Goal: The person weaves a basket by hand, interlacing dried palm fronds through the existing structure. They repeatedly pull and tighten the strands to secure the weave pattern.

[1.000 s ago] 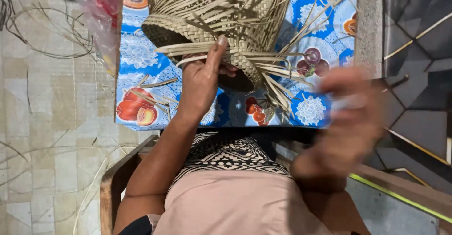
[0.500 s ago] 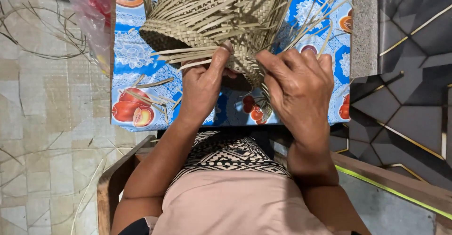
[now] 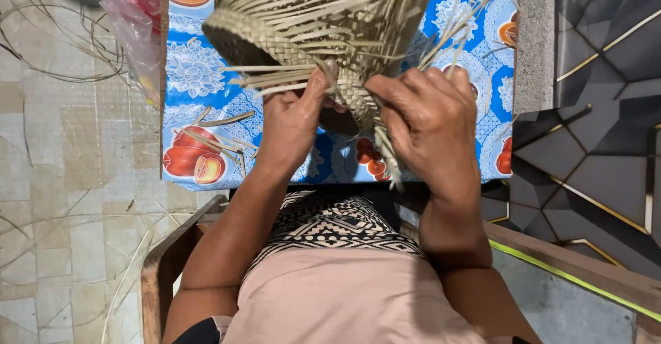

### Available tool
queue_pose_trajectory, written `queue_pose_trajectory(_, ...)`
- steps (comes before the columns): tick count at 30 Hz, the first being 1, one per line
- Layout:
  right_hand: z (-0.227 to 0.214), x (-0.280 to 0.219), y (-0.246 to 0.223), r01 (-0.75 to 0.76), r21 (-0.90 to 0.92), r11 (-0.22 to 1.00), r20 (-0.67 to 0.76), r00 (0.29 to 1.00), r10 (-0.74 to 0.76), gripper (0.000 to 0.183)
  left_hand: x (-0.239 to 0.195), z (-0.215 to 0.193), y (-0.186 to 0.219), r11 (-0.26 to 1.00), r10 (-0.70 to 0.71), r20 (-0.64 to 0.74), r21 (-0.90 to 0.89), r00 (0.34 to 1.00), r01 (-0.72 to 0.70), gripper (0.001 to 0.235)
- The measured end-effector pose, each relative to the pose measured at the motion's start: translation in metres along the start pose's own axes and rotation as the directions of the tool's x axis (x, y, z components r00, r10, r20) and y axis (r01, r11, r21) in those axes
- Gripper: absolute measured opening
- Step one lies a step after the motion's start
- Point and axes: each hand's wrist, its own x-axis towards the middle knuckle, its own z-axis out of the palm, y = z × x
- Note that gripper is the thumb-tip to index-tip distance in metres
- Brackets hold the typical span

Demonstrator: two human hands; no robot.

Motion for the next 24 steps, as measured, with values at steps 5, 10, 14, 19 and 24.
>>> queue_pose_trajectory(5, 0.004, 0.001, 0.005, -0.008, 0.279, 0.96, 0.045, 0.999, -0.004, 0.022, 0.001, -0.005, 0.005, 0.979, -0.175, -0.044, 0.1, 0.984, 0.178, 0.058)
queue_pose_trajectory(10, 0.007, -0.002, 0.007, 0.004, 0.276, 0.961, 0.028, 1.0, -0.012, 0.02, 0.0, -0.003, 0.013, 0.985, -0.162, 0.014, 0.066, 0.987, 0.161, 0.051)
queue_pose_trajectory(14, 0.017, -0.002, 0.013, 0.065, 0.428, 0.902, -0.011, 0.998, -0.066, 0.009, 0.005, -0.005, 0.005, 0.994, -0.107, 0.053, 0.022, 0.993, 0.106, 0.053)
queue_pose_trajectory(19, 0.037, -0.018, 0.066, -0.16, 0.741, 0.652, -0.062, 0.951, 0.304, 0.03, -0.002, -0.024, -0.007, 0.956, 0.248, 0.141, 0.124, 0.958, -0.266, 0.055)
queue_pose_trajectory(24, 0.113, -0.05, 0.115, -0.689, 0.276, 0.67, 0.026, 0.703, 0.711, 0.014, 0.004, -0.026, 0.025, 0.911, 0.345, 0.164, 0.18, 0.924, -0.372, 0.053)
